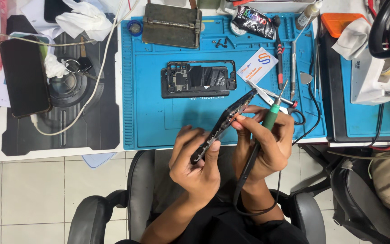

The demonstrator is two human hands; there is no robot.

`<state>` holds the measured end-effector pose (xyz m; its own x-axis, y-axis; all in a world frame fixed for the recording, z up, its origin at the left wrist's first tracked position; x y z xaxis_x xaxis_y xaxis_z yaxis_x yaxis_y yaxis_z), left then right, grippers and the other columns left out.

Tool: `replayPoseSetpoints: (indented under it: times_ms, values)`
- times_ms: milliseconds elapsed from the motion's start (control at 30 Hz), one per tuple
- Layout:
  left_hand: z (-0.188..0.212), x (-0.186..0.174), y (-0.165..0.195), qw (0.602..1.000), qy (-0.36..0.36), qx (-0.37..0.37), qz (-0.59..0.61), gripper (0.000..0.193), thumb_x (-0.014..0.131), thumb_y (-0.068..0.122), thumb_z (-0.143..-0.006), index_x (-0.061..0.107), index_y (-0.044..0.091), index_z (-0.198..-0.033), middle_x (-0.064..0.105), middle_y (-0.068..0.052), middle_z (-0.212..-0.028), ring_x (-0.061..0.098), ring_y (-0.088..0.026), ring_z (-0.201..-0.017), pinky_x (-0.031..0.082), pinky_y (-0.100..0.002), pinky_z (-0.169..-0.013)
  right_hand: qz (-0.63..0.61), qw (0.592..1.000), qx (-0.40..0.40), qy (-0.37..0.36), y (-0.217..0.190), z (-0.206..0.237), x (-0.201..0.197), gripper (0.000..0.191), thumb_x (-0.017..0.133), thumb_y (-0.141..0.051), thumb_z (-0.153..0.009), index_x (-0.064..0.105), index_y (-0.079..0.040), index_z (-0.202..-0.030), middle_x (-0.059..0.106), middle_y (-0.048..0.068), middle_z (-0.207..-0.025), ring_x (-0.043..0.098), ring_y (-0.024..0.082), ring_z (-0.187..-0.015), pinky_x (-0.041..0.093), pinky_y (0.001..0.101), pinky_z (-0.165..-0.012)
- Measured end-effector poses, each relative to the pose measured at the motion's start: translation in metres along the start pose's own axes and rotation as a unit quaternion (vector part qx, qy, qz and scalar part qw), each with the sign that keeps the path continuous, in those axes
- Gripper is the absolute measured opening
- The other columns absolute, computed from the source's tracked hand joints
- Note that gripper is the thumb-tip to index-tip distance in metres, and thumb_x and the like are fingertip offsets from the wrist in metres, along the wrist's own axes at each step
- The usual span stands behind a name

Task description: The person tests a disassembled smartphone with multimeter probes on a repair mat, then carries the phone to a glass display counter, removes its back cover and battery, and returns to the bench. They then use a soldering iron along the phone's edge, applying liquid from a bottle to the seam while working.

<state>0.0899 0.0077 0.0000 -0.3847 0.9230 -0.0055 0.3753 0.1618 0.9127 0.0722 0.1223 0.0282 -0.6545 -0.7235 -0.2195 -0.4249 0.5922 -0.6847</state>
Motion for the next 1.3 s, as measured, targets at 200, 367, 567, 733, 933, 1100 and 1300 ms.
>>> replayPoseSetpoints:
  times_ms: [200, 367, 567, 733, 933, 1100, 1300]
  values:
    - [0.002, 0.003, -0.001, 0.998, 0.006, 0.057, -0.002, 0.021, 0.079, 0.011, -0.095, 0.071, -0.002, -0.109, 0.07, -0.01, -0.101, 0.069, -0.022, -0.088, 0.053, -0.048, -0.11, -0.008, 1.0, 0.017, -0.019, -0.001, -0.004, -0.002, 0.025, 0.088, 0.006, -0.087, 0.074, -0.003, -0.106, 0.056, 0.007, -0.104, 0.069, 0.02, -0.093, 0.049, 0.0259, -0.075]
    - [0.003, 0.004, -0.006, 0.999, 0.011, 0.053, -0.006, 0.021, 0.079, 0.01, -0.095, 0.071, -0.002, -0.109, 0.07, -0.011, -0.102, 0.069, -0.024, -0.089, 0.052, -0.047, -0.109, 0.009, 0.997, 0.008, -0.07, 0.001, -0.01, -0.006, 0.026, 0.089, 0.005, -0.087, 0.072, -0.004, -0.105, 0.055, 0.008, -0.105, 0.068, 0.019, -0.093, 0.051, 0.0263, -0.076]
    - [0.004, 0.006, -0.009, 0.999, 0.013, 0.051, -0.007, 0.021, 0.08, 0.01, -0.094, 0.071, -0.002, -0.11, 0.07, -0.011, -0.102, 0.07, -0.024, -0.09, 0.052, -0.047, -0.11, 0.001, 0.993, 0.017, -0.114, 0.013, -0.017, -0.011, 0.025, 0.089, 0.003, -0.086, 0.07, -0.003, -0.102, 0.052, 0.009, -0.107, 0.065, 0.018, -0.09, 0.053, 0.027, -0.074]
    - [0.004, 0.005, -0.01, 1.0, 0.02, 0.01, -0.002, 0.022, 0.079, 0.01, -0.094, 0.071, -0.003, -0.11, 0.071, -0.011, -0.104, 0.07, -0.024, -0.092, 0.053, -0.045, -0.11, -0.082, 0.993, 0.025, -0.081, 0.023, -0.01, -0.009, 0.019, 0.082, -0.003, -0.096, 0.064, -0.001, -0.103, 0.05, 0.008, -0.104, 0.064, 0.019, -0.093, 0.058, 0.0298, -0.078]
    - [-0.016, 0.0, -0.006, 0.999, -0.005, -0.003, -0.044, 0.024, 0.082, 0.009, -0.092, 0.073, 0.0, -0.112, 0.072, -0.011, -0.107, 0.071, -0.025, -0.099, 0.055, -0.04, -0.1, -0.186, 0.98, 0.069, -0.027, 0.033, 0.005, 0.0, 0.021, 0.074, -0.009, -0.106, 0.058, 0.0, -0.115, 0.048, 0.009, -0.11, 0.065, 0.022, -0.099, 0.063, 0.0372, -0.081]
    - [-0.048, -0.009, 0.001, 0.973, -0.075, 0.149, -0.162, 0.028, 0.086, 0.007, -0.087, 0.075, 0.007, -0.113, 0.07, -0.005, -0.103, 0.067, -0.02, -0.089, 0.047, -0.042, -0.104, -0.181, 0.98, 0.072, 0.035, 0.048, 0.015, -0.007, 0.023, 0.065, -0.018, -0.117, 0.055, -0.002, -0.131, 0.055, 0.012, -0.11, 0.068, 0.021, -0.093, 0.069, 0.0387, -0.075]
    - [-0.068, -0.017, -0.002, 0.927, -0.212, 0.202, -0.236, 0.031, 0.084, 0.004, -0.089, 0.075, 0.009, -0.118, 0.068, 0.0, -0.103, 0.068, -0.017, -0.092, 0.036, -0.043, -0.108, -0.275, 0.959, 0.003, 0.064, 0.079, 0.029, -0.013, 0.055, 0.061, -0.046, -0.1, 0.062, -0.001, -0.132, 0.054, 0.008, -0.089, 0.057, 0.015, -0.067, 0.054, 0.029, -0.047]
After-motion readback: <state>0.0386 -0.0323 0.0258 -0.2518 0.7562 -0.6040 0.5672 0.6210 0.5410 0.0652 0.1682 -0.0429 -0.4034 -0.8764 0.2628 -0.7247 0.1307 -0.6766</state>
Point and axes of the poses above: each hand's wrist, its own z-axis away from the middle knuckle, its own x-axis out of the palm, y = z × x, the point moved 3 cm from there along -z, towards the middle knuckle
